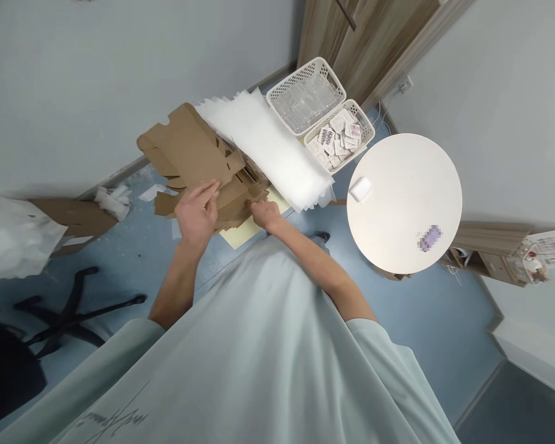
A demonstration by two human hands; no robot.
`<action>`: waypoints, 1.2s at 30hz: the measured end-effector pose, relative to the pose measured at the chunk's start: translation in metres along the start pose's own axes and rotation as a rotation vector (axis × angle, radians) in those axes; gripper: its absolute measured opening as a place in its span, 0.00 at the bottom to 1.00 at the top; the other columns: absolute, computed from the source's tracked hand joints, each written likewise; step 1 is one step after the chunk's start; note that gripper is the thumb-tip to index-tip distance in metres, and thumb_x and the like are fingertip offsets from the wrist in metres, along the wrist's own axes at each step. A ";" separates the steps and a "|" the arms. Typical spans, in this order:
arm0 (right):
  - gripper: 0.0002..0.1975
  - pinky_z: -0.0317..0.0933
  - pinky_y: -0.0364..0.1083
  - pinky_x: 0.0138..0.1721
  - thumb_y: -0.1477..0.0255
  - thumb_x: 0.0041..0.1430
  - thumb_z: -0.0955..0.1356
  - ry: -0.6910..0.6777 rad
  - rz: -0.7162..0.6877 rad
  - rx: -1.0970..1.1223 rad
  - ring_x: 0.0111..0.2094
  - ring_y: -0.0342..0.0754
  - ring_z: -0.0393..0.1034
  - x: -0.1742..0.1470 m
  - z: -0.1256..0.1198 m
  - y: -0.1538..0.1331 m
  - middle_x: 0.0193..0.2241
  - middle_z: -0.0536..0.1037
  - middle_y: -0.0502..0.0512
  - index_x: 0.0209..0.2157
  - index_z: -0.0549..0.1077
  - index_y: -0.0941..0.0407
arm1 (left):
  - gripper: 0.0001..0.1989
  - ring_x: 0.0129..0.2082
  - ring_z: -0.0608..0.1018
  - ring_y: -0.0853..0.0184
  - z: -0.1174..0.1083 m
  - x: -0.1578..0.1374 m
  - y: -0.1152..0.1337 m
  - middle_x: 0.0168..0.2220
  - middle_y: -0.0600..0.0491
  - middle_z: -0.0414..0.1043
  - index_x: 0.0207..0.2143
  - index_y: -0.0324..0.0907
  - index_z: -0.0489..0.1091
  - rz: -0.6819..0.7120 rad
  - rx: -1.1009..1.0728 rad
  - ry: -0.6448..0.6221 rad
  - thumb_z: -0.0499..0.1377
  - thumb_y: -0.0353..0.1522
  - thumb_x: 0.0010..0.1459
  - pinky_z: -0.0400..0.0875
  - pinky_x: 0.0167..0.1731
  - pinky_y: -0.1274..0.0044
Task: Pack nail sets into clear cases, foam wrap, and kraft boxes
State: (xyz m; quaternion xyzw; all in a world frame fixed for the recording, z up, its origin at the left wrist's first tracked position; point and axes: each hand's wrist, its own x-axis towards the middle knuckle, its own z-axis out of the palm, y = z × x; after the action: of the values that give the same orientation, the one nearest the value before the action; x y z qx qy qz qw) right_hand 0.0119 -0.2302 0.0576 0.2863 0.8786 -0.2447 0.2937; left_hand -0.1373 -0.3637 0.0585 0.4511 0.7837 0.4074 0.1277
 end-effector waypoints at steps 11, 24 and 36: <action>0.33 0.74 0.48 0.46 0.43 0.83 0.56 0.800 0.087 0.735 0.42 0.53 0.82 -0.118 -0.055 0.063 0.41 0.84 0.55 0.51 0.81 0.52 | 0.22 0.71 0.80 0.54 -0.006 0.027 0.086 0.60 0.49 0.87 0.63 0.51 0.82 0.449 -0.017 0.089 0.50 0.38 0.84 0.79 0.70 0.58; 0.28 0.71 0.46 0.30 0.39 0.74 0.68 1.312 0.508 1.008 0.30 0.48 0.74 -0.246 0.001 0.210 0.29 0.76 0.50 0.38 0.77 0.51 | 0.26 0.74 0.76 0.61 0.167 0.034 0.197 0.66 0.49 0.83 0.70 0.52 0.77 0.840 -0.234 -0.520 0.43 0.40 0.87 0.74 0.75 0.61; 0.27 0.71 0.46 0.29 0.41 0.65 0.73 1.164 0.766 1.489 0.29 0.47 0.75 -0.296 0.155 0.412 0.37 0.84 0.56 0.40 0.76 0.53 | 0.24 0.76 0.74 0.59 0.422 -0.027 0.257 0.70 0.43 0.79 0.69 0.45 0.77 0.977 -0.227 -1.009 0.47 0.29 0.83 0.72 0.76 0.58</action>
State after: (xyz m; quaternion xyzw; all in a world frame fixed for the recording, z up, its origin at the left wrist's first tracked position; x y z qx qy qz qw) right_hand 0.5333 -0.1345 0.0347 0.7328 0.3592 -0.4414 -0.3731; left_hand 0.2727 -0.0978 -0.0204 0.8683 0.2898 0.2387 0.3242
